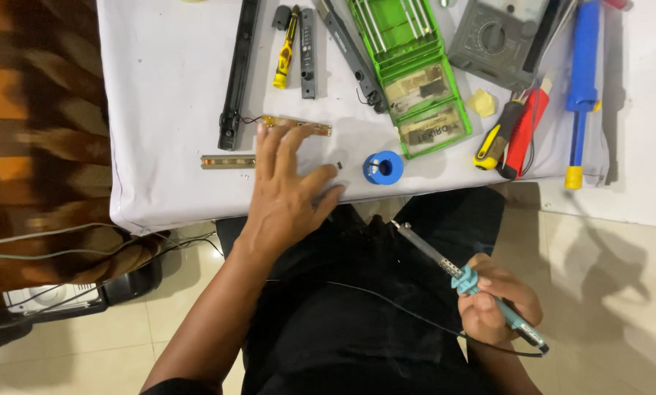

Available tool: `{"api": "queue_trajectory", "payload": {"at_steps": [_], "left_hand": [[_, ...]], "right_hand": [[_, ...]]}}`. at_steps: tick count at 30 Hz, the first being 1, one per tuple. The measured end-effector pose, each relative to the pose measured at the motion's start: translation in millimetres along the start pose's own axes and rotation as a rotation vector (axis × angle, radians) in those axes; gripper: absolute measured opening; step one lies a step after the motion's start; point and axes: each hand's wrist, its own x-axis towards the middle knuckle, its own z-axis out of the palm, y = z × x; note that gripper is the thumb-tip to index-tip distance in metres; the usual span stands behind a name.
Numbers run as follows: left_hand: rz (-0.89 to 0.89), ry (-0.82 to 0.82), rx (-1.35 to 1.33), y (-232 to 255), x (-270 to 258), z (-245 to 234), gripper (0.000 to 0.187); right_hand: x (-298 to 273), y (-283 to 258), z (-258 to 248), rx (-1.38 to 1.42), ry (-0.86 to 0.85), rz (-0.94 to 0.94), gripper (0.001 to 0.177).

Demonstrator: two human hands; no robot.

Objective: Soldering components onto a small circuit board using a soldering iron at a workbench.

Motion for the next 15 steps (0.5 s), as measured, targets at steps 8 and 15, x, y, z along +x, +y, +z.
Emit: {"api": "queue_trajectory", "payload": {"at_steps": [8, 15], "left_hand": [[-0.114, 0.065, 0.06, -14, -2, -15, 0.02], [-0.048, 0.003, 0.087, -41, 12, 0, 0.037]], "right_hand": [[7, -26, -14, -0.176, -0.159, -0.176, 0.016], [3, -22, 12, -0.424, -0.408, 0.198, 0.009]]}}
